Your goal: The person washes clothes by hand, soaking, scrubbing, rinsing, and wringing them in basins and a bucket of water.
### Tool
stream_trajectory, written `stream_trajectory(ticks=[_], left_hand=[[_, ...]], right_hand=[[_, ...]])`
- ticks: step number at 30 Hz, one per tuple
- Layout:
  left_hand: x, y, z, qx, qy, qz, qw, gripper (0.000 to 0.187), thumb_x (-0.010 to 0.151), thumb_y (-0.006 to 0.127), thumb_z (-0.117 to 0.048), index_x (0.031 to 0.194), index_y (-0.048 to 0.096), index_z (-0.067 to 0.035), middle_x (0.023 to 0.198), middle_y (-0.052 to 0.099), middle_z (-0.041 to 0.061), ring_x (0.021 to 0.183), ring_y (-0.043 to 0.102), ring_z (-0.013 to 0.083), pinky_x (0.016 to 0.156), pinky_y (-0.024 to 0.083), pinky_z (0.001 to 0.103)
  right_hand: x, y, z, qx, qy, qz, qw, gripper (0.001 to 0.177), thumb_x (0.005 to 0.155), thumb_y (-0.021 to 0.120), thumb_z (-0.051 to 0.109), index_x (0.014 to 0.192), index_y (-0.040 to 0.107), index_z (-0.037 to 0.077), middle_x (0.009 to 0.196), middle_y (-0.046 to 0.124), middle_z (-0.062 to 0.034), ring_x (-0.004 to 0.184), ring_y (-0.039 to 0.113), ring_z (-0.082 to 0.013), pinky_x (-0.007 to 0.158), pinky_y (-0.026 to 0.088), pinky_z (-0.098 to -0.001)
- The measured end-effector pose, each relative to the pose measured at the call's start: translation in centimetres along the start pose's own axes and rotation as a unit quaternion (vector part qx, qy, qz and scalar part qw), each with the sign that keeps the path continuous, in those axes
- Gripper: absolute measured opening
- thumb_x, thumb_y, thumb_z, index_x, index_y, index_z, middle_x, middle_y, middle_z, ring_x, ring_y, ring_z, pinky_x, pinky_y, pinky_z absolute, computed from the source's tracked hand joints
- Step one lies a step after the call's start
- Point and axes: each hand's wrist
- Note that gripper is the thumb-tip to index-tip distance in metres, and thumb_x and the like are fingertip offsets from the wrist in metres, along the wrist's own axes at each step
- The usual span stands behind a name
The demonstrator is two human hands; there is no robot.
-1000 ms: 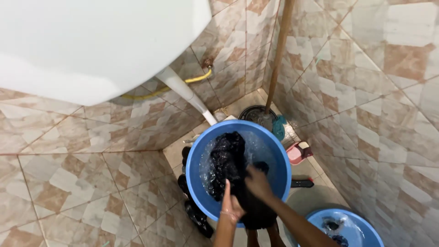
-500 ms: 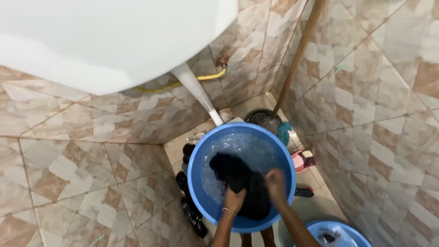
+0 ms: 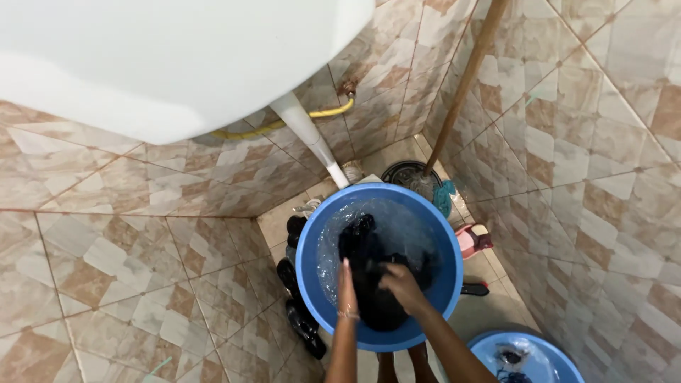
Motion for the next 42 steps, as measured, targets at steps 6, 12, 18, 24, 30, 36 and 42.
stream_trajectory(ticks=[6, 12, 18, 24, 30, 36, 42], left_hand=[[6.0, 1.3, -0.5, 0.106, -0.045, 0.14, 0.983, 0.085, 0.102, 0.062, -0.057, 0.159, 0.025, -0.006, 0.167, 0.028, 0.015, 0.153, 0.026, 0.0271, 0.121, 0.025, 0.039], [3.5, 0.0, 3.7, 0.105, 0.123, 0.113, 0.98, 0.037, 0.098, 0.055, -0.037, 0.109, 0.059, -0.001, 0.112, 0.058, 0.009, 0.106, 0.053, 0.0242, 0.095, 0.044, 0.039], [-6.6, 3.2, 3.2, 0.326, 0.369, 0.16, 0.856, 0.036, 0.096, 0.048, -0.035, 0.098, 0.067, -0.004, 0.106, 0.068, 0.013, 0.105, 0.061, 0.0291, 0.093, 0.046, 0.044], [-10.4, 2.3, -5.1, -0.247, -0.18, 0.122, 0.944, 0.049, 0.093, 0.048, -0.042, 0.117, 0.065, -0.002, 0.115, 0.07, 0.014, 0.11, 0.062, 0.0307, 0.101, 0.046, 0.046], [-4.1, 1.5, -3.5, -0.389, -0.324, 0.204, 0.838, 0.048, 0.09, 0.056, -0.038, 0.121, 0.065, -0.003, 0.115, 0.071, 0.013, 0.104, 0.067, 0.03, 0.096, 0.053, 0.045], [-3.5, 1.4, 2.1, -0.271, -0.138, 0.087, 0.948, 0.042, 0.087, 0.063, -0.029, 0.12, 0.067, -0.003, 0.112, 0.075, 0.011, 0.097, 0.073, 0.0267, 0.091, 0.058, 0.042], [-9.3, 0.7, -5.0, 0.331, 0.217, 0.265, 0.879, 0.04, 0.086, 0.064, -0.033, 0.101, 0.074, 0.003, 0.092, 0.074, 0.02, 0.082, 0.07, 0.0339, 0.077, 0.056, 0.044]], right_hand=[[-5.8, -0.5, 7.6, -0.05, -0.222, 0.309, 0.923, 0.03, 0.069, 0.059, 0.0, 0.097, 0.067, -0.007, 0.094, 0.069, -0.0146, 0.092, 0.062, -0.0237, 0.084, 0.05, -0.0327], [-5.5, -1.0, 3.6, -0.175, -0.299, 0.008, 0.938, 0.035, 0.079, 0.059, 0.002, 0.112, 0.07, -0.002, 0.125, 0.067, -0.0193, 0.123, 0.057, -0.0339, 0.105, 0.042, -0.0431], [-1.6, -1.4, -0.6, 0.07, -0.007, -0.214, 0.974, 0.054, 0.078, 0.074, 0.013, 0.129, 0.06, 0.007, 0.126, 0.063, -0.0183, 0.121, 0.058, -0.0371, 0.1, 0.045, -0.0482], [-6.4, 3.6, 4.9, -0.368, -0.219, -0.134, 0.894, 0.058, 0.063, 0.083, 0.019, 0.117, 0.066, 0.012, 0.108, 0.068, -0.0169, 0.105, 0.066, -0.0393, 0.09, 0.053, -0.0471], [-10.0, 5.1, 2.8, -0.406, -0.445, 0.004, 0.798, 0.051, 0.068, 0.082, 0.028, 0.115, 0.069, 0.012, 0.119, 0.064, -0.0184, 0.112, 0.063, -0.0411, 0.102, 0.043, -0.0527], [6.3, -6.4, -3.1, -0.02, 0.078, -0.188, 0.979, 0.045, 0.083, 0.078, 0.03, 0.12, 0.067, 0.005, 0.119, 0.074, -0.0142, 0.106, 0.071, -0.0309, 0.099, 0.056, -0.0454], [7.2, -7.8, -3.5, 0.157, 0.242, 0.012, 0.957, 0.054, 0.083, 0.074, 0.026, 0.13, 0.062, 0.003, 0.122, 0.071, -0.0165, 0.108, 0.068, -0.0305, 0.1, 0.053, -0.0461]])
Point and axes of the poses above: each hand's wrist, its own x-axis towards the middle knuckle, its own y-axis out of the palm, z = x × y
